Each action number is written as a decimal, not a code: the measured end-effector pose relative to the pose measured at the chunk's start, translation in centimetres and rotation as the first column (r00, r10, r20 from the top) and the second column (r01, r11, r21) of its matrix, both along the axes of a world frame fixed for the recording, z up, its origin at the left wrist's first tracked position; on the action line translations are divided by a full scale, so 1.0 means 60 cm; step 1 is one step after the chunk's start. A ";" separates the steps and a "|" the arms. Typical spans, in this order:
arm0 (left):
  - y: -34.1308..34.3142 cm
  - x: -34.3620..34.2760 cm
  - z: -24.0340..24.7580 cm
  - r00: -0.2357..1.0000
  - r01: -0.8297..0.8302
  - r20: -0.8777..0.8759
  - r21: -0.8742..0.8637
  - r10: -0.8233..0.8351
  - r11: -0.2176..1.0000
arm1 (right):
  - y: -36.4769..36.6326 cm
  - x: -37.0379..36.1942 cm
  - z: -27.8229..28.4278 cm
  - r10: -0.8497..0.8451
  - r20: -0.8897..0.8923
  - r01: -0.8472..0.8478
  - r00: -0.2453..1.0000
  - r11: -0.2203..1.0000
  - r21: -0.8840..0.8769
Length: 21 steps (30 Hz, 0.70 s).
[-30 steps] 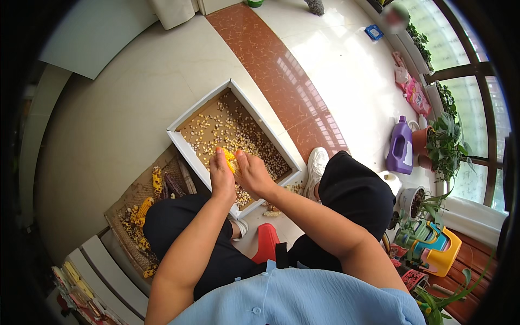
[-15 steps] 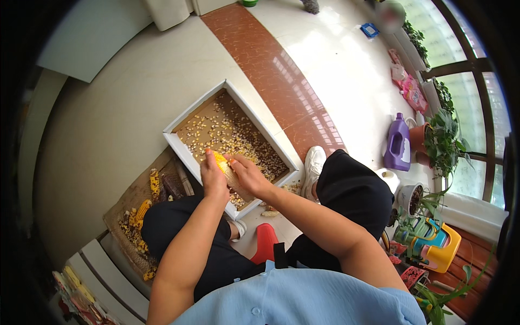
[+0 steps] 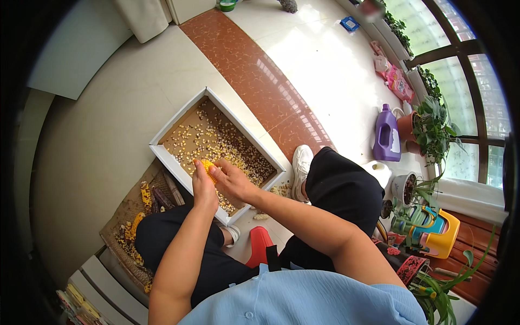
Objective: The person sits on a low stool and removes kernels from a corn cob by hand, dropping them into a white box. The person rotates the cob and continues shucking until the cob is mostly bare.
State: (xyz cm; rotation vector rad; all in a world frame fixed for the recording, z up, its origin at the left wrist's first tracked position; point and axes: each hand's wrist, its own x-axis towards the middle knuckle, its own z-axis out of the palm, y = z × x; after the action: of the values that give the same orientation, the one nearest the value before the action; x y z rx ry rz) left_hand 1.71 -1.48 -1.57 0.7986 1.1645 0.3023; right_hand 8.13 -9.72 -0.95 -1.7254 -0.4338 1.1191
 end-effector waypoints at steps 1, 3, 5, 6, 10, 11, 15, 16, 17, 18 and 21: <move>0.000 0.000 -0.001 1.000 -0.013 0.005 -0.011 0.013 1.000 | 0.000 0.000 0.000 -0.015 0.035 0.014 0.999 0.999 0.039; 0.002 0.002 -0.002 0.999 -0.043 0.014 -0.029 0.043 0.999 | 0.001 0.000 -0.001 -0.036 0.067 0.028 0.997 0.993 0.114; -0.002 0.006 0.004 0.997 -0.060 0.037 -0.008 0.060 0.998 | 0.001 0.003 -0.004 -0.047 0.062 0.034 0.997 0.982 0.187; -0.003 0.003 0.000 0.998 -0.053 0.021 0.029 0.053 0.998 | 0.005 0.001 0.008 -0.055 0.166 0.029 0.985 0.988 0.154; -0.010 -0.002 -0.004 0.999 -0.038 0.013 0.036 0.038 0.999 | 0.007 -0.010 0.009 -0.016 0.394 0.021 0.919 1.000 -0.008; -0.010 -0.002 -0.007 0.999 -0.043 0.016 0.030 0.043 0.999 | 0.007 -0.010 0.009 -0.032 0.397 0.032 0.917 0.999 0.007; -0.007 0.000 -0.011 0.997 -0.067 0.035 0.069 0.065 0.995 | 0.007 0.001 0.013 -0.101 0.305 0.088 0.947 0.995 0.055; -0.010 0.003 -0.005 0.998 -0.053 0.030 0.068 0.051 0.996 | 0.008 0.005 0.013 -0.117 0.255 0.105 0.960 0.992 0.063; -0.012 0.006 0.001 0.999 -0.039 0.026 0.067 0.038 0.997 | 0.009 0.010 0.008 -0.106 0.218 0.093 0.970 0.993 0.069; -0.013 0.004 0.005 0.998 -0.005 0.061 0.060 0.001 0.998 | 0.014 0.012 0.007 -0.090 0.177 0.077 0.980 0.994 0.078; -0.014 -0.003 -0.005 0.998 -0.047 0.046 0.003 0.047 0.999 | 0.020 0.004 0.009 -0.039 0.175 0.029 0.984 0.998 0.058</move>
State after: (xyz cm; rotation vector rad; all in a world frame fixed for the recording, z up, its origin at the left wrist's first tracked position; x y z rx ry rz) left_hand 1.55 -2.33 -1.86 0.7645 1.1415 0.3601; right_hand 8.38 -8.51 -0.41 -1.7832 -0.5374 0.9257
